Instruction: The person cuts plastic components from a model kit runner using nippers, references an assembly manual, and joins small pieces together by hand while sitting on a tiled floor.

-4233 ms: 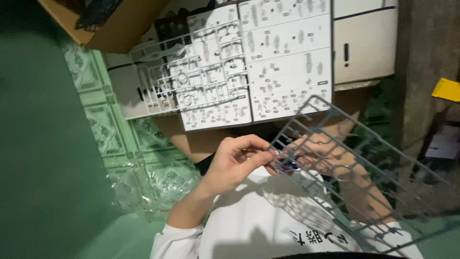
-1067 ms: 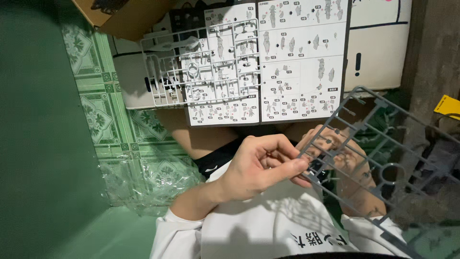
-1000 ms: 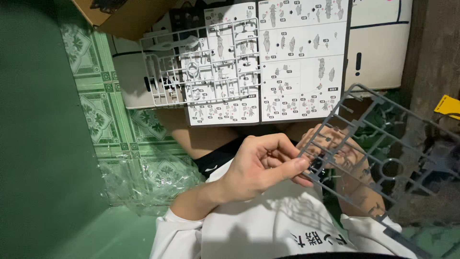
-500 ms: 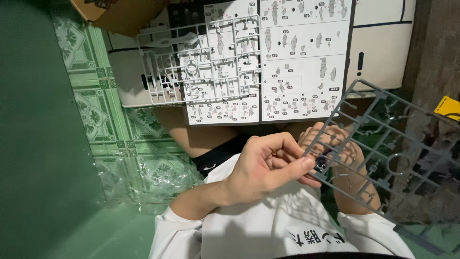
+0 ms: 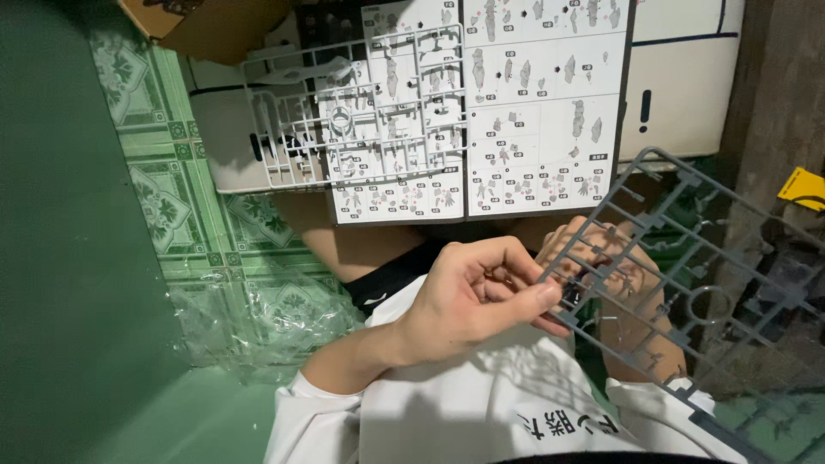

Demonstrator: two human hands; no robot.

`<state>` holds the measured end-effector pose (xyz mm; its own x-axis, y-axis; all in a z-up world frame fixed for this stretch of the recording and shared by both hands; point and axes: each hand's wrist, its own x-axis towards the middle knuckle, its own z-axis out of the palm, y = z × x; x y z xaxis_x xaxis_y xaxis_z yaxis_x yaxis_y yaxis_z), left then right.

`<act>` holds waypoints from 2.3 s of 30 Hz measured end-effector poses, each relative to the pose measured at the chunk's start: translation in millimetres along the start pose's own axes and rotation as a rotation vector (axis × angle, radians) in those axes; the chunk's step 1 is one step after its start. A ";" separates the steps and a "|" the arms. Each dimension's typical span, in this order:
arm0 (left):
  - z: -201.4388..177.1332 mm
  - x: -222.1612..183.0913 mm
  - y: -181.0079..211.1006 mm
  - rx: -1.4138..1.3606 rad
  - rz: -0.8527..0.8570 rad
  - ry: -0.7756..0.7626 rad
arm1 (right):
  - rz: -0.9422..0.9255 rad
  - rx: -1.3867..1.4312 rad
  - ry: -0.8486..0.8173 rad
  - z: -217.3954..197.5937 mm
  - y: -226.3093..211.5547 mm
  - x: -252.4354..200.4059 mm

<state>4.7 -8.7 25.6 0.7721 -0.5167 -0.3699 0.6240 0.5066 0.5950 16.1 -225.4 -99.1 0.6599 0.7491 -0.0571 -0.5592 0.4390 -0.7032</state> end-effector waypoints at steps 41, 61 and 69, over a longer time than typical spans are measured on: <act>-68.9 62.5 -18.6 0.248 0.073 0.066 | -0.766 0.546 0.846 -36.3 -35.3 -63.5; -84.3 147.0 7.6 0.349 -0.031 0.423 | -0.074 -0.195 0.992 -86.5 -63.1 -22.6; -78.3 144.7 9.2 0.264 -0.036 0.405 | -0.154 -0.102 0.948 -92.2 -60.3 -30.0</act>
<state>131.6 -24.7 -78.3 0.7682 -0.1934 -0.6103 0.6396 0.2737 0.7183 76.3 -320.1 -120.3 0.8784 -0.0448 -0.4759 -0.4156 0.4200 -0.8068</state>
